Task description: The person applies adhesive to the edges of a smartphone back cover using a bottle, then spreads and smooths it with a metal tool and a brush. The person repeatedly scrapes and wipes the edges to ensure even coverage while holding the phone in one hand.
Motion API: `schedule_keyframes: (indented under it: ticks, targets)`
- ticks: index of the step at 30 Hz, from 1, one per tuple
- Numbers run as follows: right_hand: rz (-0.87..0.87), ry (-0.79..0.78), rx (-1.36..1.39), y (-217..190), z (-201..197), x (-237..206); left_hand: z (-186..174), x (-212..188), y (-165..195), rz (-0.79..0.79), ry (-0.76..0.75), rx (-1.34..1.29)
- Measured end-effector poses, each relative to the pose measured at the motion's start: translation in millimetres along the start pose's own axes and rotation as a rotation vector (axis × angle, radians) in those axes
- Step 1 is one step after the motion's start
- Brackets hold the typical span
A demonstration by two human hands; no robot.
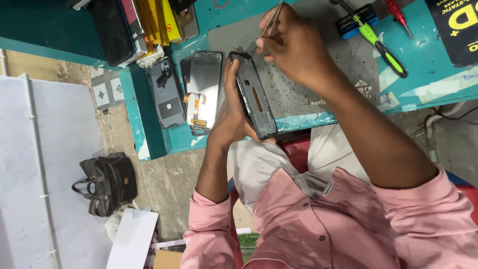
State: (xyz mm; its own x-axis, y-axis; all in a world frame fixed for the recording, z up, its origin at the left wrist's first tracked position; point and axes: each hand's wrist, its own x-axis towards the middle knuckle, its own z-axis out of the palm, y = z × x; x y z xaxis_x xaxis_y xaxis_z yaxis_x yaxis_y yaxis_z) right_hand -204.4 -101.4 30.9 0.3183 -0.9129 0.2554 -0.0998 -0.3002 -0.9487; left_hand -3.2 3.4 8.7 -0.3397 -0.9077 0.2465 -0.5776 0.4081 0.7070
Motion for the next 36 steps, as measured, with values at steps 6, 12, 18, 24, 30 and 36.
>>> schedule_keyframes:
  ticks: [6,12,18,24,30,36]
  targets:
    - [-0.111,0.021,-0.091,13,5,-6,0,0,-2,-0.044,-0.015,-0.027]
    - [-0.226,0.06,-0.207,27,13,-4,1,-1,-3,-0.017,-0.007,-0.048]
    - [-0.192,0.049,-0.228,33,15,-5,0,-2,-3,-0.035,-0.005,-0.034]
    - [-0.226,0.039,-0.275,35,14,-5,0,-2,0,-0.034,-0.009,-0.04]
    - [-0.275,0.069,-0.263,31,16,-5,0,-1,0,-0.019,-0.003,-0.014]
    - [-0.273,0.062,-0.222,27,15,-6,1,0,0,0.001,0.005,-0.045]
